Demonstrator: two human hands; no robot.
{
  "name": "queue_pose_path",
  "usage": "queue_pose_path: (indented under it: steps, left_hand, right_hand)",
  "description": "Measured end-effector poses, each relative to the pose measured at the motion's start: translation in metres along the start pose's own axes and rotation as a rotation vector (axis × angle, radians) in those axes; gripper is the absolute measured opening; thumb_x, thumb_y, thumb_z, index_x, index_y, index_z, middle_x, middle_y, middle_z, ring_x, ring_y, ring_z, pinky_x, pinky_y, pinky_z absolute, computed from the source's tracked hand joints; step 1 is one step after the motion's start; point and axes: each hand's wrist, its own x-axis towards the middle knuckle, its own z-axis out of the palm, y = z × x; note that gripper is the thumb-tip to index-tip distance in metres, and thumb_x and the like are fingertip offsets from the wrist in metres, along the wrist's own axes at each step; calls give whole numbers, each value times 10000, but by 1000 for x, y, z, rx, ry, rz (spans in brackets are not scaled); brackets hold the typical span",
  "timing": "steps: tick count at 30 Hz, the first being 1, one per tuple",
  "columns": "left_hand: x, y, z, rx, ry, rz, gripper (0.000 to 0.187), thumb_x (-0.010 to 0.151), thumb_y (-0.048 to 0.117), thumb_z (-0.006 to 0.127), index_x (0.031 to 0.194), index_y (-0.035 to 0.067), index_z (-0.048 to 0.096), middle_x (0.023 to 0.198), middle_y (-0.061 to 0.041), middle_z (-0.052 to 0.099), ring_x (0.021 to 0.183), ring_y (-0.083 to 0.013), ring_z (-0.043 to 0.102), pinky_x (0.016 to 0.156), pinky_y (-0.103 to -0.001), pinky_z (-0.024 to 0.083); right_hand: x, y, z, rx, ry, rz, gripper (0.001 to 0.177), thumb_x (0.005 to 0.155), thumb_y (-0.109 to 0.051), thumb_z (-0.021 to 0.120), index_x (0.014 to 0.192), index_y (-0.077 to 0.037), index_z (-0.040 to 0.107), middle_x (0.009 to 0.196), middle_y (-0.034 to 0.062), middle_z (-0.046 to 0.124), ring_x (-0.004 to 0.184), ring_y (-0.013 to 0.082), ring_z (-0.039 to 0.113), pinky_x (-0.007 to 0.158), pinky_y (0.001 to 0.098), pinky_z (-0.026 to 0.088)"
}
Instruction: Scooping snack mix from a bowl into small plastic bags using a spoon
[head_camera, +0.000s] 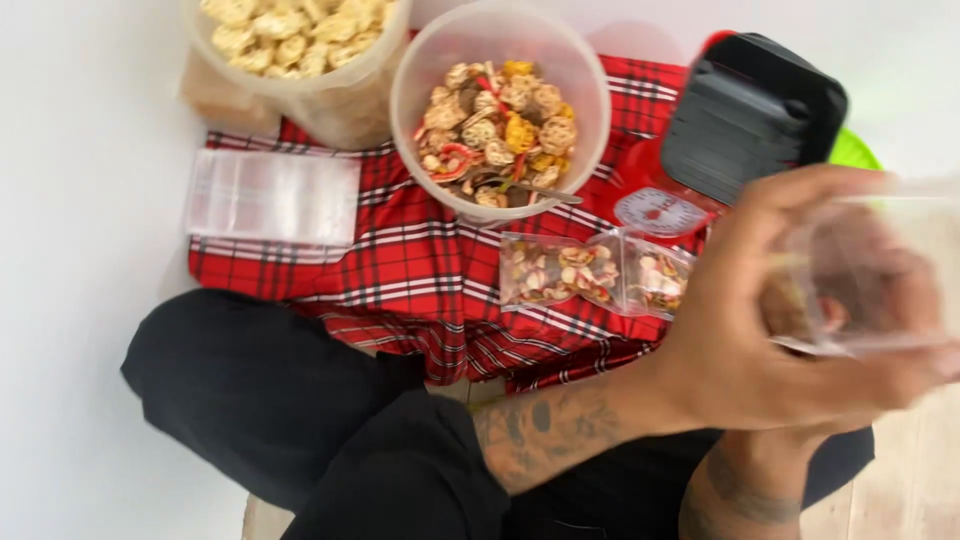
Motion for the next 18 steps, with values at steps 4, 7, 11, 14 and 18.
queue_pose_path:
  steps: [4, 7, 11, 14, 18]
  left_hand:
    - [-4, -12, -39, -218, 36, 130, 835, 817, 345, 851, 1543, 107, 514, 1306, 30, 644, 1207, -122, 687, 1140, -311, 602]
    - [-4, 4, -76, -118, 121, 125, 620, 847, 217, 824, 1410, 116, 584, 1245, -19, 659, 1140, -111, 641, 1046, -281, 563]
    - [-17, 23, -128, -111, 161, 96, 562, 853, 3, 797, 1356, 74, 556, 1223, -92, 671, 1093, -185, 687, 1006, -306, 575]
    - [-24, 34, -158, -10, 209, 176, 516, 848, -44, 781, 1284, 78, 535, 1170, -138, 679, 1068, -237, 695, 1009, -342, 570]
    - [-18, 60, -205, 14, 456, 271, 501, 760, -15, 849, 1165, 91, 574, 1035, -139, 713, 887, -229, 711, 797, -336, 602]
  right_hand:
    - [-22, -2, 7, -260, 2, -4, 361, 1024, -388, 467, 918, -82, 626, 779, 98, 614, 680, 209, 536, 656, 405, 376]
    - [-32, -3, 4, -456, 37, -7, 372, 1039, -354, 437, 878, -74, 621, 713, 112, 606, 607, 219, 518, 586, 422, 355]
    - [-29, -2, 29, -501, -27, -22, 423, 1030, -411, 428, 839, -83, 614, 622, 75, 565, 506, 194, 468, 497, 402, 340]
    - [-23, 4, 51, -395, -243, 38, 350, 982, -414, 514, 1082, -85, 581, 785, 94, 626, 607, 234, 550, 557, 396, 419]
    - [-10, 4, 69, -284, -521, 61, 639, 983, -546, 490, 1377, -44, 529, 1263, 177, 676, 1103, 368, 676, 929, 473, 508]
